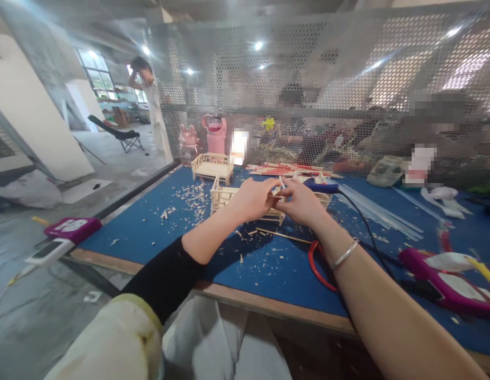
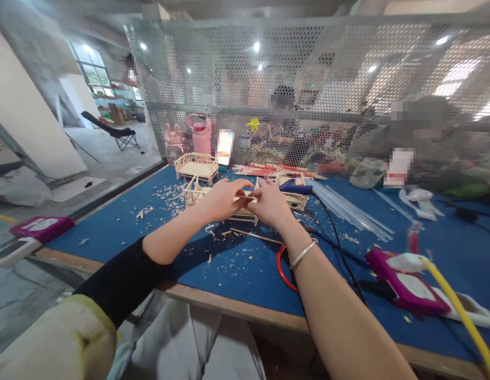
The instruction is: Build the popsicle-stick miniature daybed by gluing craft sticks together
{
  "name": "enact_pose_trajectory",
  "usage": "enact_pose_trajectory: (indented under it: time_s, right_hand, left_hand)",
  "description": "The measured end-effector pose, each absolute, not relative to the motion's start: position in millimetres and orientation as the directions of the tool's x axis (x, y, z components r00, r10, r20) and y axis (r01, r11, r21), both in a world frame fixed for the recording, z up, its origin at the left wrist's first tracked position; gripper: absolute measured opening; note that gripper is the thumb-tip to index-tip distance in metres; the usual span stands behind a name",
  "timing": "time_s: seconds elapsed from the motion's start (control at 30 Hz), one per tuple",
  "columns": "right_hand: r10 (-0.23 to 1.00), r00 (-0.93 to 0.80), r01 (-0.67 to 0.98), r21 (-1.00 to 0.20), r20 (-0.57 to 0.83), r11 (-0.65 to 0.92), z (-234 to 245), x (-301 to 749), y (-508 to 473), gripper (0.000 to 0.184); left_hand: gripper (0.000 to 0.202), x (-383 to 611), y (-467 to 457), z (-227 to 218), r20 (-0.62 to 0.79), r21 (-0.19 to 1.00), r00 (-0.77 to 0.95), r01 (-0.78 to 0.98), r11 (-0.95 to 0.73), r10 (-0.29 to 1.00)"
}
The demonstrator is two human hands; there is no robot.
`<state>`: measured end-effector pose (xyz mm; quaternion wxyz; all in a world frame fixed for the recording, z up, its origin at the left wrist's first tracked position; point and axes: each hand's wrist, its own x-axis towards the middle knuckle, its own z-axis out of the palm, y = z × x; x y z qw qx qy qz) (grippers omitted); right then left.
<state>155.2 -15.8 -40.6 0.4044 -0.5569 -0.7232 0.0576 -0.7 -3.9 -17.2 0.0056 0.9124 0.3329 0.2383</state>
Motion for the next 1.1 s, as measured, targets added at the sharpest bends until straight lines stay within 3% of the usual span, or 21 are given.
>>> enact_pose_trajectory:
  time_s: [0.1,0.17,0.27,0.33,0.4,0.57,0.83,0.97,1.1]
  right_hand:
    - [0.871,-0.045,0.781,-0.526,0.490,0.337,-40,152,-20,0.005]
    - [0.868,-0.041,0.777,-0.530,0.495,0.339,-41,151,-22,0.004]
    - [0.857,-0.031,0.759,-0.546,0.514,0.354,-42,149,-22,0.004]
    - [0.855,-0.023,0.751,-0.555,0.519,0.358,-43,147,-23,0.005]
    - [0.850,-0.024,0.752,-0.551,0.526,0.362,-44,147,-22,0.006]
    - [0.837,-0.054,0.778,-0.502,0.545,0.378,-45,147,-20,0.005]
    - [0.850,-0.052,0.768,-0.523,0.523,0.369,-44,146,-20,0.002]
    - [0.867,-0.057,0.736,-0.565,0.495,0.372,-42,146,-25,0.003]
    - [0.869,-0.085,0.657,-0.628,0.487,0.416,-44,156,-26,0.025]
  left_hand:
    - [0.041,-5,-11,-18,0.492,0.164,0.661,0.569,-0.806,0.566]
    - [0.043,-9,-19,-20,0.615,0.176,0.576,0.565,-0.806,0.538]
    - [0.034,-13,-36,-27,0.738,0.358,0.284,0.605,-0.712,0.613]
    - [0.025,-12,-49,-34,0.633,0.539,0.184,0.592,-0.599,0.752]
    - [0.025,-7,-59,-43,0.470,0.639,0.221,0.582,-0.502,0.855]
    - [0.042,10,-61,-54,0.363,0.622,0.257,0.649,-0.438,0.896]
    - [0.032,25,-44,-48,0.272,0.691,0.193,0.643,-0.331,0.943]
    - [0.027,24,-41,-49,0.312,0.652,0.173,0.676,-0.343,0.934]
    - [0.028,19,-34,-55,0.347,0.654,0.228,0.636,-0.409,0.910]
